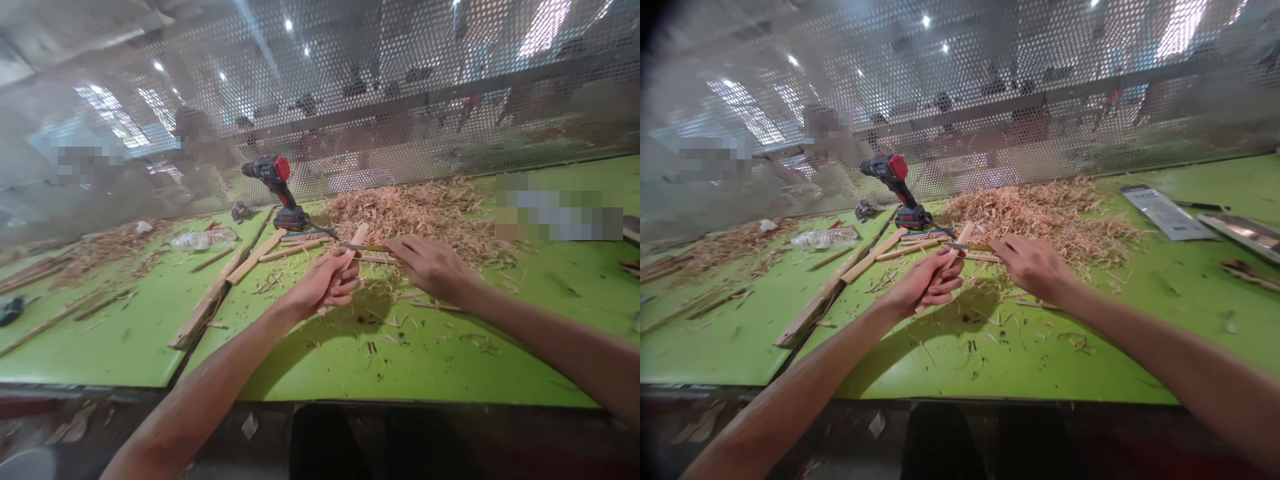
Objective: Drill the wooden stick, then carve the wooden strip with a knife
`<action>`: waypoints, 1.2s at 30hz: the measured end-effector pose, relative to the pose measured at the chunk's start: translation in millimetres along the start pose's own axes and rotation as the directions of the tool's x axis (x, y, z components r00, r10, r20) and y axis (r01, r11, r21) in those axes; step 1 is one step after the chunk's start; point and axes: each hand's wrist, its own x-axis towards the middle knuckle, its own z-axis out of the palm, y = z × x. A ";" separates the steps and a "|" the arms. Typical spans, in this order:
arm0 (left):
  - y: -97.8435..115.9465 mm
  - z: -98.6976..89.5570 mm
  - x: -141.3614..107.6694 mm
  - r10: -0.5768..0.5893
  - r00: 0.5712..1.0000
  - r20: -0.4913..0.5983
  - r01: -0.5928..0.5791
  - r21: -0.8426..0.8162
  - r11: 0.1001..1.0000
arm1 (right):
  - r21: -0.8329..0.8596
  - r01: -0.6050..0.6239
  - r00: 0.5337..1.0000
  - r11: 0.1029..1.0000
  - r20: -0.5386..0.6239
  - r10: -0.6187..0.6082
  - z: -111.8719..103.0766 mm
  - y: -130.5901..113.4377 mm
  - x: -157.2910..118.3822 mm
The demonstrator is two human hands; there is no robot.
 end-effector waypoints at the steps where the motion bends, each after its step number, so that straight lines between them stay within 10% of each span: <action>1: -0.1 -0.2 0.0 -0.004 1.000 -0.001 0.004 0.000 1.000 | -0.024 0.013 1.000 1.000 -0.011 -0.013 0.2 0.4 0.1; 15: 0.9 -2.0 1.3 -0.050 0.997 -0.057 0.050 -0.010 0.999 | -0.112 0.038 0.987 0.993 -0.149 -0.055 7.6 25.4 1.0; 25: 2.0 -1.8 -2.2 -0.026 0.999 -0.023 0.027 0.076 0.997 | 0.079 -0.261 0.941 0.962 -0.201 0.271 -4.1 65.1 -0.5; 36: -4.5 -4.1 1.9 0.031 0.999 -0.022 -0.028 0.137 0.990 | 0.218 -0.046 0.980 0.975 -0.182 0.086 -2.3 3.9 1.2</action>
